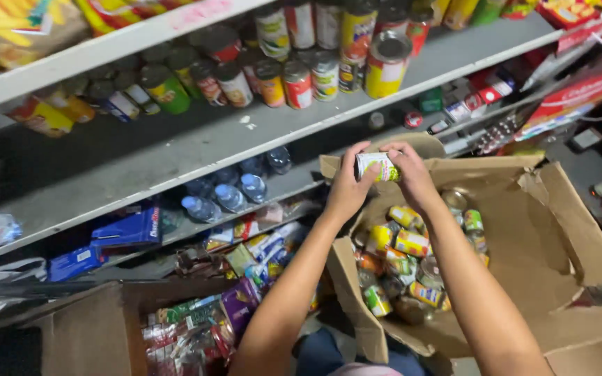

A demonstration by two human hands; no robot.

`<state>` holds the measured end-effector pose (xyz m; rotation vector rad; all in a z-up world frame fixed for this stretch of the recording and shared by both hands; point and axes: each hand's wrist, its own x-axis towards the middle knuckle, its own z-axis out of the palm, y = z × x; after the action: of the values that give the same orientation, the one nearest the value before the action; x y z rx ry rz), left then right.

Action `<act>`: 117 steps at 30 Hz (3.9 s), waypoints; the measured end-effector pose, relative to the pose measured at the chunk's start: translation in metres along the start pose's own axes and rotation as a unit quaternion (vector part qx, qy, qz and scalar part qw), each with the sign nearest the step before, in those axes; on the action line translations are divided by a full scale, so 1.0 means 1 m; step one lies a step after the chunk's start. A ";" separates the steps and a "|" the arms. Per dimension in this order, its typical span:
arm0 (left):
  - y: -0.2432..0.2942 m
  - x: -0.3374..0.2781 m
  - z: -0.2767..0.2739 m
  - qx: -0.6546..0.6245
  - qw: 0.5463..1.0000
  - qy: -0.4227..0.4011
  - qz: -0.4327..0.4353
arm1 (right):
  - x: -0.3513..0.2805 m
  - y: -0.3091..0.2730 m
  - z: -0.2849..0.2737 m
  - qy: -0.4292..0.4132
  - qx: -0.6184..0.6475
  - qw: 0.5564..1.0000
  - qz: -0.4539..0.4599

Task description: Stocking various canned food items from a cardboard box onto the shelves of a small grocery store.

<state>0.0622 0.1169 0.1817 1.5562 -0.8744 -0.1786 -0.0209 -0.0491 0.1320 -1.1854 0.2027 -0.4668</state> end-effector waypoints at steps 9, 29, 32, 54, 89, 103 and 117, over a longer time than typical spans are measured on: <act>-0.136 -0.052 0.203 -0.071 0.938 -0.117 -0.317 | -0.084 0.023 -0.188 0.038 -0.034 0.967 0.250; -0.393 -0.368 0.234 0.046 0.746 -0.023 -0.664 | -0.318 0.495 -0.275 -0.040 -0.232 0.896 0.375; -0.411 -0.392 0.231 0.075 0.776 -0.067 -0.623 | -0.331 0.501 -0.285 -0.087 -0.353 0.868 0.340; -0.172 -0.109 0.103 0.067 0.984 0.030 -0.161 | -0.078 0.175 -0.036 0.150 -0.423 0.891 0.073; -0.050 0.070 -0.266 0.271 0.948 0.166 -0.011 | 0.164 0.059 0.341 0.088 -0.552 0.747 -0.360; -0.039 0.060 -0.257 0.198 0.973 0.097 0.074 | 0.110 0.027 0.271 0.148 -0.378 0.862 -0.304; -0.064 -0.026 0.004 -0.199 0.957 -0.115 -0.178 | -0.020 -0.009 0.000 0.058 -0.191 0.971 0.128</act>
<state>0.0683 0.1257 0.1134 1.3117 -0.6757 -0.7628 -0.0407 -0.0429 0.1386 -1.4840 0.5605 -0.2746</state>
